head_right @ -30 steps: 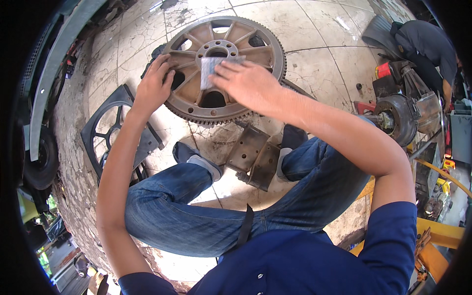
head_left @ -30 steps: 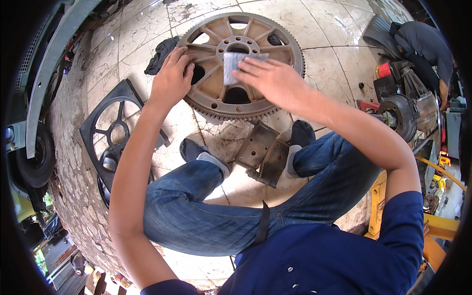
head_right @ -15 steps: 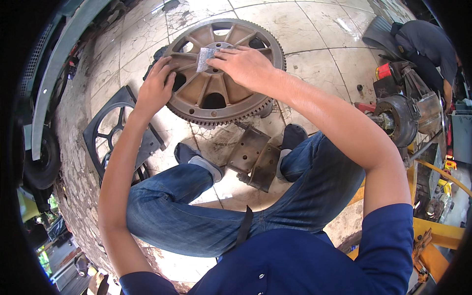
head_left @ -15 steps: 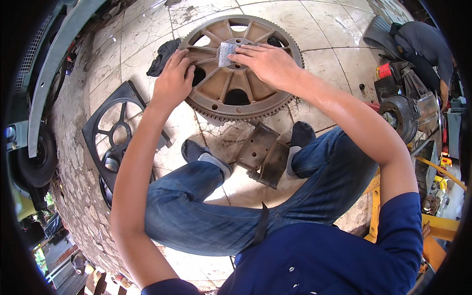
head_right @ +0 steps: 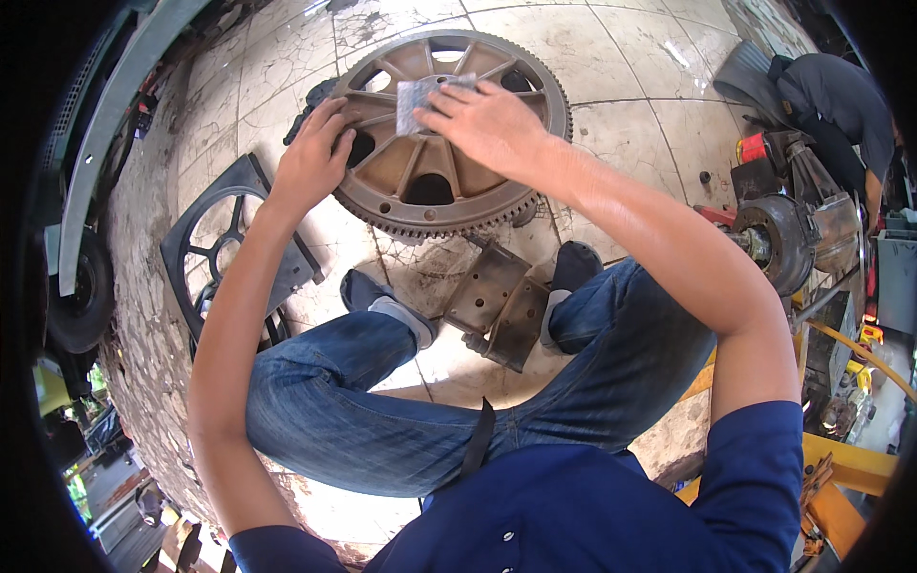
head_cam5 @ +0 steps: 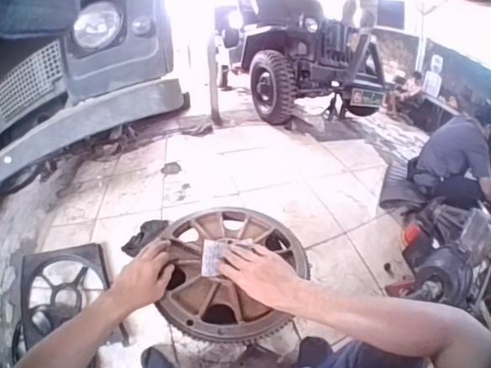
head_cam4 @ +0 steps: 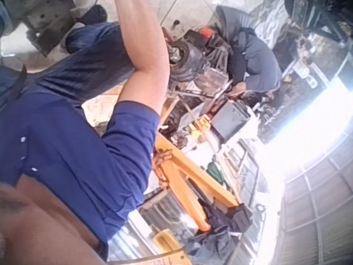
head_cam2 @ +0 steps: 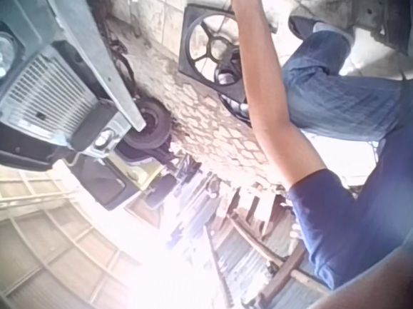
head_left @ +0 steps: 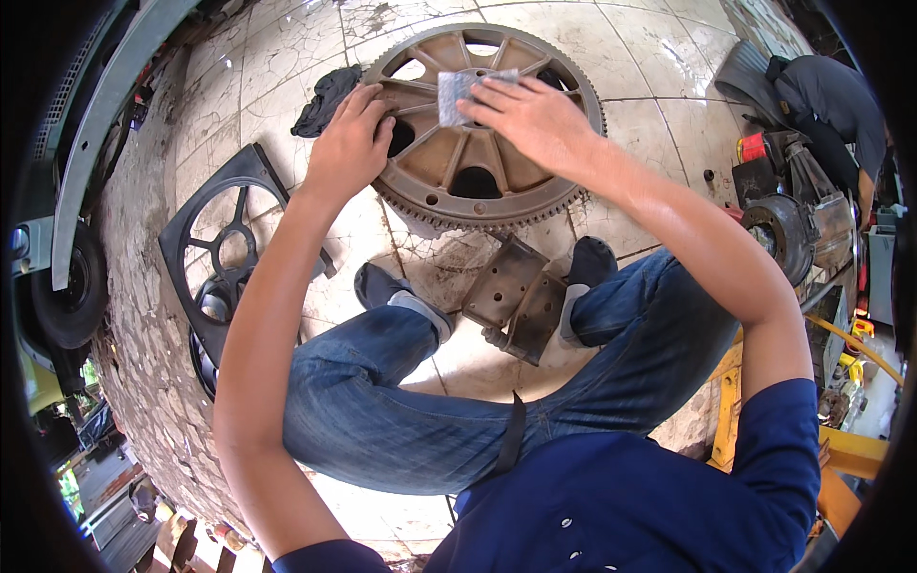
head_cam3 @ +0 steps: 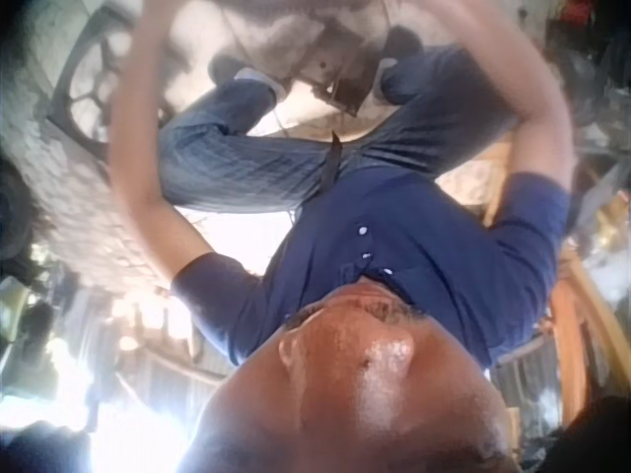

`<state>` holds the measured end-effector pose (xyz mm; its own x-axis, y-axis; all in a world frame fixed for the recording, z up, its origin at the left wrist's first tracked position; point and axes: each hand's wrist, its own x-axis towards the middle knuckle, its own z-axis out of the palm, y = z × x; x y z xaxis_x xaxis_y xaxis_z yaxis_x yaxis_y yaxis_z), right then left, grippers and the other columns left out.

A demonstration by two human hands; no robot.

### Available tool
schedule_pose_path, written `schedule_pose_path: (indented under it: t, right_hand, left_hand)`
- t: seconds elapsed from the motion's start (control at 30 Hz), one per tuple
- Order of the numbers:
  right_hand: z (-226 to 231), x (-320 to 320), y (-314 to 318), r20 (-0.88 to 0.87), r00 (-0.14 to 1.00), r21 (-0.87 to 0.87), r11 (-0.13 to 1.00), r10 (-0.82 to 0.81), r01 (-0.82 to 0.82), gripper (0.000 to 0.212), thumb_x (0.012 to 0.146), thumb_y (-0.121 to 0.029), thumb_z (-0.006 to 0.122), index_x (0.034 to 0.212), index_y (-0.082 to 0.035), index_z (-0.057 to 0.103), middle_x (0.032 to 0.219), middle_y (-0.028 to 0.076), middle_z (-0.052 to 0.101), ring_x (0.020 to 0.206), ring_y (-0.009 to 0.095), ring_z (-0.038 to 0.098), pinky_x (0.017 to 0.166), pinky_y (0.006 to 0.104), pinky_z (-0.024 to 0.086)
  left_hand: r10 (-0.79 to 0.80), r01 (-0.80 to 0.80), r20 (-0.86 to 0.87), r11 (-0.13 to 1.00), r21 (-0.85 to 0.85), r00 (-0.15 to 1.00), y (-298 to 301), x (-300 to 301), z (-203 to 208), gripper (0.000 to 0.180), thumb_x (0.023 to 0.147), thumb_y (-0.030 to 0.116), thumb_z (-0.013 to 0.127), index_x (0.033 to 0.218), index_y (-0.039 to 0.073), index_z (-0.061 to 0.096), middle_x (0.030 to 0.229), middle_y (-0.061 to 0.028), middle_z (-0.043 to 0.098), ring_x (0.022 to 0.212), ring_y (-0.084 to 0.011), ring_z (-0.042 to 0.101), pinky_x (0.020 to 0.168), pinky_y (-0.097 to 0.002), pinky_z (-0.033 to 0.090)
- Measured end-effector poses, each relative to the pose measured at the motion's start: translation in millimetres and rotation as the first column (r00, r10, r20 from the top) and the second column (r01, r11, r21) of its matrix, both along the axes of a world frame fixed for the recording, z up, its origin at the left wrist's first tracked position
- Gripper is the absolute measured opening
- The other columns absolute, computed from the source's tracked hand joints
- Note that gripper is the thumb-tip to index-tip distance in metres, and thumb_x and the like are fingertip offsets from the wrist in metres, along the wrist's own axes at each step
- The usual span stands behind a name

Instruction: The person sits on the floor and scrubs a large metal flywheel with a sanding pad, focusing on the central hub and spokes. They briefly use a hammer to tap the flywheel before resuming scrubbing with the pad.

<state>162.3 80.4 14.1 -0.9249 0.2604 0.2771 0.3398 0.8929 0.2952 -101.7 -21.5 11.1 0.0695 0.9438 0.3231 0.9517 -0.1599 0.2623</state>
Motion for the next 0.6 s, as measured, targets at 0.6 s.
schedule_pose_path:
  t: [0.6]
  right_hand:
    - [3,6,18,-0.130,0.971,-0.427,0.895,-0.202,0.129,0.047,0.092,-0.001,0.049,0.135,-0.017,0.059,0.138,0.006,0.060,0.123,0.025,0.060,0.102,0.0399,0.052]
  left_hand:
    - [-0.006,0.006,-0.019,1.000,0.010,1.000,1,2,3,0.022,0.096,0.018,0.057,0.113,0.007,0.065,0.136,-0.0096,0.057,0.134,-0.0297,0.049,0.100,-0.0423,0.051]
